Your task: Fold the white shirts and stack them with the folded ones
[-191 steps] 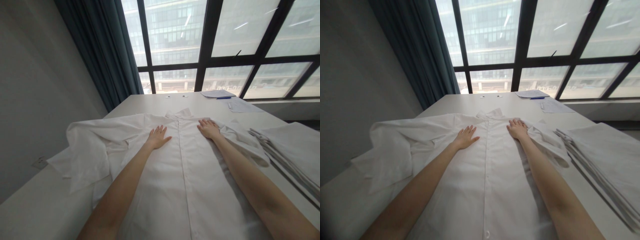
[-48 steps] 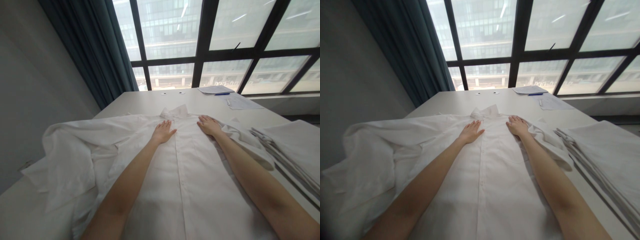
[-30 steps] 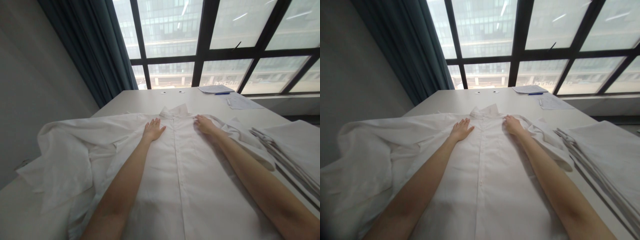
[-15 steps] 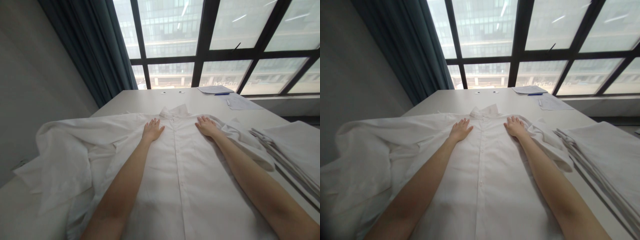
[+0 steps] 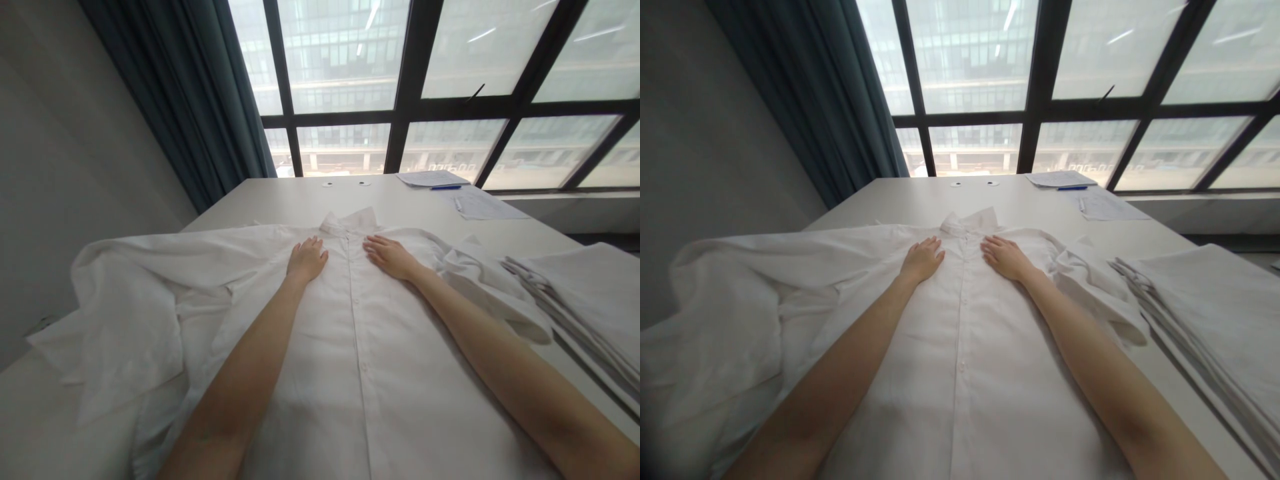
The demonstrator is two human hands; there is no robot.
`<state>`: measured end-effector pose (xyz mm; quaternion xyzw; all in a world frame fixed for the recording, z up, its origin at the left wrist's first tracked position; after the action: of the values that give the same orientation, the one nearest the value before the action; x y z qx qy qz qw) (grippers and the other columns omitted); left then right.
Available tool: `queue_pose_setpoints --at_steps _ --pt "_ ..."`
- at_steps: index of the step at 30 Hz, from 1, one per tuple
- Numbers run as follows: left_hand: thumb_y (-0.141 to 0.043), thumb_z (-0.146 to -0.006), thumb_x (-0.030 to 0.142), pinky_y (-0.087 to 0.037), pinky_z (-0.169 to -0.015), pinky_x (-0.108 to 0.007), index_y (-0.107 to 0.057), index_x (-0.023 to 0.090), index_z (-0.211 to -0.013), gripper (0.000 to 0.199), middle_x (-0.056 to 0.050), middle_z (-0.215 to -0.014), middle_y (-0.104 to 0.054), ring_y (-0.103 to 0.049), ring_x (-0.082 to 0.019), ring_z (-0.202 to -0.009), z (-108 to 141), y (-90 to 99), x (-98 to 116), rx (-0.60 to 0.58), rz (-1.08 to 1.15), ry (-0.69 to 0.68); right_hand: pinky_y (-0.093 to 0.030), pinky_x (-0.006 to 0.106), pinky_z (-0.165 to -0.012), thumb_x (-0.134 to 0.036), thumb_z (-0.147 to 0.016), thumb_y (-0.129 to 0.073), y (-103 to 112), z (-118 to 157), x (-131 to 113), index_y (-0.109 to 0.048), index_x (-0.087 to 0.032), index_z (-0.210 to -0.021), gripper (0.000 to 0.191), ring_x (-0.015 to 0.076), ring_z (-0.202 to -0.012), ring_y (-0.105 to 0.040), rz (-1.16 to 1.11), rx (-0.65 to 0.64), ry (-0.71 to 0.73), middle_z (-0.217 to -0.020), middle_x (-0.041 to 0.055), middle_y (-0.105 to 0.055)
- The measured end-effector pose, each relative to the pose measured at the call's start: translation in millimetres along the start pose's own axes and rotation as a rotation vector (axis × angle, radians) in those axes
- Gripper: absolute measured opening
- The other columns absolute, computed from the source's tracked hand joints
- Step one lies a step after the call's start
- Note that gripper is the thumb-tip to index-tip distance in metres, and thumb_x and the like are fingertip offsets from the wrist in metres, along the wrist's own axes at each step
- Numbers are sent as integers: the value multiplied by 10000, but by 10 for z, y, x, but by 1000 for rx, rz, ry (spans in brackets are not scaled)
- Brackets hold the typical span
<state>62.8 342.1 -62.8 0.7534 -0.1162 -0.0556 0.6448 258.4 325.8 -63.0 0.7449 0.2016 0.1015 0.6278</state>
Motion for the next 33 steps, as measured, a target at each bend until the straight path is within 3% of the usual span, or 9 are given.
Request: queue_pose_setpoints --at_steps 4,10,14,19,33 --pt "-327 -988 287 -296 -1141 -357 -483 186 -1395 448 -92 -1496 -462 -418 -194 -1374 48 79 247 26 12 -104 -298 399 -1143 -418 -999 -293 -106 2 -119 -471 -253 -1447 509 212 -1410 -368 -27 -57 59 -1542 28 -401" --pt "-308 -1010 394 -241 -1176 -366 -386 273 -1468 480 -16 -1568 -357 -310 -175 -1444 149 11 640 -38 33 -282 -270 432 -1150 -448 -1003 -262 -123 19 -72 -428 -264 -1476 534 230 -1431 -328 -25 -78 32 -1563 39 -364" --pt "-259 -1013 452 -236 -1175 -441 -334 263 -1500 528 -45 -1600 -275 -250 -207 -1472 132 -102 611 -117 32 -280 -260 460 -1148 -458 -1004 -251 -138 19 -29 -408 -276 -1486 539 240 -1437 -314 -16 -85 -11 -1572 37 -348" --pt "-225 -1013 480 -201 -1187 -452 -283 266 -1523 557 -38 -1617 -219 -194 -203 -1489 111 -151 578 -164 33 -270 -244 499 -1148 -466 -1005 -238 -145 27 6 -390 -269 -1495 550 257 -1445 -294 -7 -93 -55 -1581 42 -329" --pt "-256 -1007 495 -229 -1169 -502 -322 270 -1505 550 -46 -1606 -261 -238 -242 -1475 100 -117 530 -115 48 -205 -256 502 -1138 -436 -1002 -265 -87 50 76 -420 -264 -1473 525 256 -1429 -322 3 -61 -165 -1568 40 -355"
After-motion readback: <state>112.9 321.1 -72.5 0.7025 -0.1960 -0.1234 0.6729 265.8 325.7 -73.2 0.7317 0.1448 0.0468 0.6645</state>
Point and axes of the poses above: each hand's wrist, its own z-axis away from the middle knuckle, its own y-axis out of the back of the hand, x = y × z, the point moved 10 cm from there along -z, towards the middle knuckle
